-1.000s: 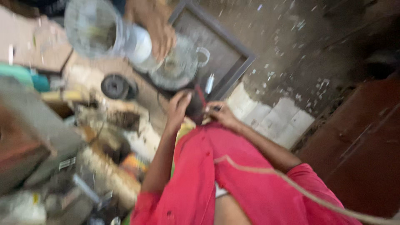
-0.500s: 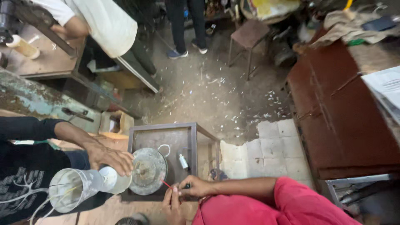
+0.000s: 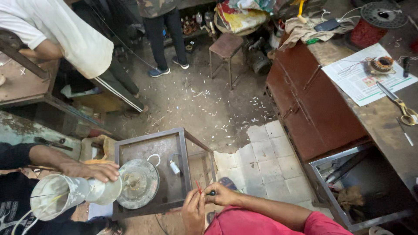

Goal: The person works on a small electrical device, likely a fan motor, by stripping and twisting red wires. Another person assists by holding the device steady. The person uses a screwdriver to tighten connections and adjusts the wires multiple times.

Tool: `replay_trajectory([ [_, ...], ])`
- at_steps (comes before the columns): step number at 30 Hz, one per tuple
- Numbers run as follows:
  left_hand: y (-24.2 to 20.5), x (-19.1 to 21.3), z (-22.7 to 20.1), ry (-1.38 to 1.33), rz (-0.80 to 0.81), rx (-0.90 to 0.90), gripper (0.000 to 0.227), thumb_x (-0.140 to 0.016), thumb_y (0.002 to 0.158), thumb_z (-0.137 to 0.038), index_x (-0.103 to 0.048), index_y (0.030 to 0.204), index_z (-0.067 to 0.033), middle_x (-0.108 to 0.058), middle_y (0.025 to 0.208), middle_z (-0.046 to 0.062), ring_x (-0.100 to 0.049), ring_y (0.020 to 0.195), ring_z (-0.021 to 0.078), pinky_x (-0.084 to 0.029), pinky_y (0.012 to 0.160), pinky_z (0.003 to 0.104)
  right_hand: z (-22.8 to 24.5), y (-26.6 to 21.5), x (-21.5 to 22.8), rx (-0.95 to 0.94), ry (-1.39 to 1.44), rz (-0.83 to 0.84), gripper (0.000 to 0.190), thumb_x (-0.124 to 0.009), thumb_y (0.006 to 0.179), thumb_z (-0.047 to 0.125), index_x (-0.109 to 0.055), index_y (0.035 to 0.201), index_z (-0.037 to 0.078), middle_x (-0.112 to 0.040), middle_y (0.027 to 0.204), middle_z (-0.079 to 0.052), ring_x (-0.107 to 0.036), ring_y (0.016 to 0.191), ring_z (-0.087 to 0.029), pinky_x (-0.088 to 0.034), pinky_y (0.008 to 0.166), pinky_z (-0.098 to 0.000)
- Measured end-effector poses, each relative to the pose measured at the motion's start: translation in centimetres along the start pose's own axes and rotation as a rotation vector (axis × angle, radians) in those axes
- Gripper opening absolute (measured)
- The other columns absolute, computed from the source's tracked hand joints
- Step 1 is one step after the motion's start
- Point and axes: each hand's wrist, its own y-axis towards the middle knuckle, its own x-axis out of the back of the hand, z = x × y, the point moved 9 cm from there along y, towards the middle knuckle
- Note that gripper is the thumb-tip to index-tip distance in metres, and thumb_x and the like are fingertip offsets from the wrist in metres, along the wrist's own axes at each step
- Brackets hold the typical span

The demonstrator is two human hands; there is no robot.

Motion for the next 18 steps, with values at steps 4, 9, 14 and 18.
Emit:
replay_trajectory([
  [4, 0.5, -0.6, -1.9, 0.044, -0.046, -0.083, 0.016, -0.067, 0.091, -0.009, -0.075, 0.101, 0.0011, -0.073, 0.099, 0.013, -0.073, 0.088, 0.0296, -0.056, 0.074, 0.035, -0.7, -1.5, 1.3, -0.136, 0.004, -0.062, 0.016, -0.072, 0.104, 0.012, -0.074, 0.107, -0.003, -0.067, 0.086, -0.005, -0.059, 0.077, -0.011, -0.050, 0.068, -0.0299],
  [9, 1.3, -2.1, -0.8, 0.014, -0.087, -0.028, 0.017, -0.064, 0.092, -0.008, -0.074, 0.103, 0.0014, -0.072, 0.095, 0.014, -0.072, 0.083, 0.0283, -0.056, 0.070, 0.035, 4.9, -1.9, 4.6, 0.181, -0.169, -0.055, 0.027, -0.069, 0.094, 0.001, -0.069, 0.121, -0.003, -0.073, 0.110, -0.009, -0.064, 0.099, -0.013, -0.053, 0.088, -0.0303],
  [14, 2.2, -4.9, 0.4, 0.026, -0.189, 0.028, 0.015, -0.063, 0.095, -0.010, -0.070, 0.096, 0.0023, -0.069, 0.084, 0.014, -0.070, 0.075, 0.0270, -0.053, 0.068, 0.036, 6.0, -5.3, 15.3, -0.124, -0.188, -0.285, 0.024, -0.055, 0.097, 0.010, -0.069, 0.116, 0.004, -0.075, 0.101, -0.006, -0.067, 0.080, -0.021, -0.050, 0.071, -0.0357],
  [18, 3.0, -9.0, 0.8, -0.022, -0.260, 0.145, 0.017, -0.062, 0.097, -0.012, -0.071, 0.095, 0.0031, -0.067, 0.075, 0.011, -0.067, 0.066, 0.0232, -0.049, 0.062, 0.034, 9.4, -9.8, 23.0, -0.082, -0.492, -0.346, 0.029, -0.054, 0.101, 0.024, -0.072, 0.108, 0.002, -0.077, 0.087, -0.009, -0.070, 0.075, -0.019, -0.056, 0.068, -0.0359],
])
